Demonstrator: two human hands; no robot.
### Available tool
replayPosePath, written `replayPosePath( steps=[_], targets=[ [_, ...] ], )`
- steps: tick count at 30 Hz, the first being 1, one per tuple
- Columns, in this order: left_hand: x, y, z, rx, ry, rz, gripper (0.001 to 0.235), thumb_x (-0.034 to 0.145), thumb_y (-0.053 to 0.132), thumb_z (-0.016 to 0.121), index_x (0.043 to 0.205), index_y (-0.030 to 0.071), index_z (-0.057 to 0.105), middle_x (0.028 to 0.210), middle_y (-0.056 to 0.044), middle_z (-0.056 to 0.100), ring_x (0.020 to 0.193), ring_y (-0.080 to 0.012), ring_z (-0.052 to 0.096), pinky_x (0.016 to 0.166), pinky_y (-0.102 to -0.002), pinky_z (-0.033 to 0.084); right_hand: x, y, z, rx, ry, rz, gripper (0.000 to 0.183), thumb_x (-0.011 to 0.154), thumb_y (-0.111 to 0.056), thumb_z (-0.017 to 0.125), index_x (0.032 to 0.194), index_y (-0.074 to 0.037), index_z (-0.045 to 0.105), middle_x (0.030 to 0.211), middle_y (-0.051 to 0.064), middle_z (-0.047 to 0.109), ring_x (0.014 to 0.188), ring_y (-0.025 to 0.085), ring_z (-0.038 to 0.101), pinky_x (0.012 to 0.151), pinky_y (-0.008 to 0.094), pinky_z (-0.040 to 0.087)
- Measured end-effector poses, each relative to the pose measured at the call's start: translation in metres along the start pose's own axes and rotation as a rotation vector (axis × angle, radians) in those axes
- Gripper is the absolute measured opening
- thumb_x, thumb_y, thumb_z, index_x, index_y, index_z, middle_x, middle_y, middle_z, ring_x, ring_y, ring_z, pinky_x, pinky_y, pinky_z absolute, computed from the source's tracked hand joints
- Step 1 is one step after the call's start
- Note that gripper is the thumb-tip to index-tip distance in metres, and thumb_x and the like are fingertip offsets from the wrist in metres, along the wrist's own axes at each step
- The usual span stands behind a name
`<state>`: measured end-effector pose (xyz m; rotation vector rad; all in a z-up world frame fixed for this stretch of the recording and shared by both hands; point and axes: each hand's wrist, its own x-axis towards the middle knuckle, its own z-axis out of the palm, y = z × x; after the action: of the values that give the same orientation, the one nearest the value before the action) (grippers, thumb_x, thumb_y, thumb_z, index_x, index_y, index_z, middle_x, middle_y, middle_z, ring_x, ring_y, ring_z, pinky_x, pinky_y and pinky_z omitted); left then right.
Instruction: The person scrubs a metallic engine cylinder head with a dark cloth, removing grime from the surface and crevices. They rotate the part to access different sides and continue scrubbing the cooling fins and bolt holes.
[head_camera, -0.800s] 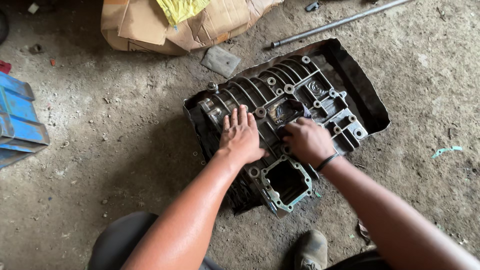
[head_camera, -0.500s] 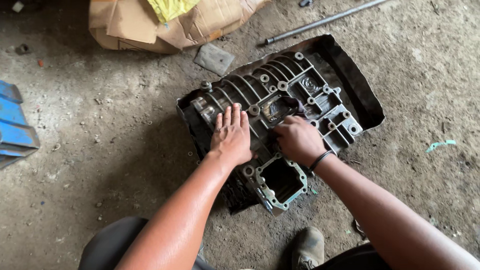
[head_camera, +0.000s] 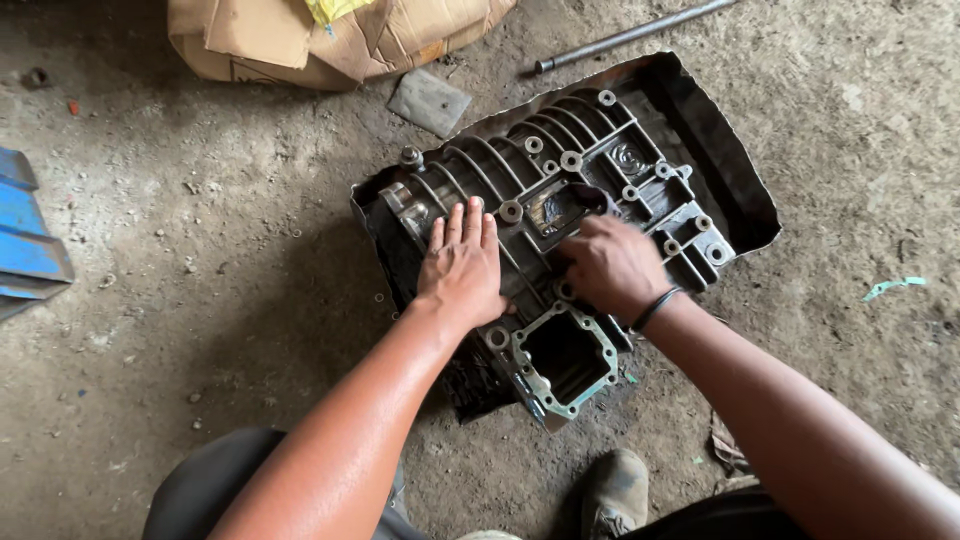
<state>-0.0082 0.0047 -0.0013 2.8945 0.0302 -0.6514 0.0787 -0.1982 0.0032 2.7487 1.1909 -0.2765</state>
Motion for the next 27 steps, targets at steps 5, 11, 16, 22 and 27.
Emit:
replayPosePath(
  steps=[5, 11, 16, 22, 27],
  targets=[
    [0.004, -0.005, 0.002, -0.122, 0.014, -0.009, 0.122, 0.075, 0.045, 0.085, 0.157, -0.004, 0.01, 0.167, -0.024, 0.001, 0.156, -0.0378, 0.005, 0.127, -0.047, 0.006, 0.01, 0.001, 0.004, -0.039, 0.092, 0.087, 0.02, 0.098, -0.01, 0.058, 0.094, -0.014, 0.078, 0.094, 0.007, 0.065, 0.081, 0.021, 0.06, 0.066, 0.036, 0.055],
    [0.004, -0.001, 0.003, -0.008, 0.052, 0.0, 0.12, 0.077, 0.039, 0.086, 0.16, -0.004, 0.011, 0.168, -0.027, 0.001, 0.155, -0.0394, 0.006, 0.125, -0.05, 0.006, -0.005, -0.007, -0.015, 0.226, 0.121, -0.095, 0.031, 0.083, -0.01, 0.062, 0.103, -0.022, 0.081, 0.088, 0.005, 0.066, 0.087, 0.02, 0.062, 0.073, 0.038, 0.055],
    [0.001, -0.005, -0.007, -0.113, -0.039, -0.014, 0.127, 0.074, 0.05, 0.086, 0.158, -0.002, 0.006, 0.168, -0.024, -0.004, 0.157, -0.0365, 0.001, 0.127, -0.047, 0.003, 0.003, 0.012, -0.032, 0.076, -0.136, 0.136, 0.023, 0.1, -0.027, 0.058, 0.108, -0.028, 0.079, 0.095, 0.006, 0.063, 0.087, 0.021, 0.061, 0.071, 0.036, 0.057],
    [0.003, -0.001, -0.011, -0.048, -0.054, -0.021, 0.122, 0.079, 0.041, 0.085, 0.16, -0.003, 0.005, 0.168, -0.026, -0.003, 0.156, -0.0381, 0.002, 0.126, -0.048, 0.004, -0.001, 0.014, -0.024, -0.06, -0.02, -0.037, 0.033, 0.1, -0.012, 0.05, 0.11, -0.024, 0.079, 0.101, 0.009, 0.065, 0.091, 0.022, 0.06, 0.08, 0.036, 0.053],
    [0.004, 0.001, -0.009, -0.025, -0.041, -0.031, 0.118, 0.082, 0.041, 0.082, 0.159, -0.004, 0.006, 0.168, -0.026, -0.002, 0.157, -0.0382, 0.002, 0.126, -0.049, 0.005, -0.001, -0.012, -0.011, 0.025, 0.008, -0.129, 0.025, 0.085, -0.011, 0.058, 0.1, -0.011, 0.077, 0.103, 0.011, 0.068, 0.093, 0.023, 0.061, 0.079, 0.038, 0.054]
  ],
)
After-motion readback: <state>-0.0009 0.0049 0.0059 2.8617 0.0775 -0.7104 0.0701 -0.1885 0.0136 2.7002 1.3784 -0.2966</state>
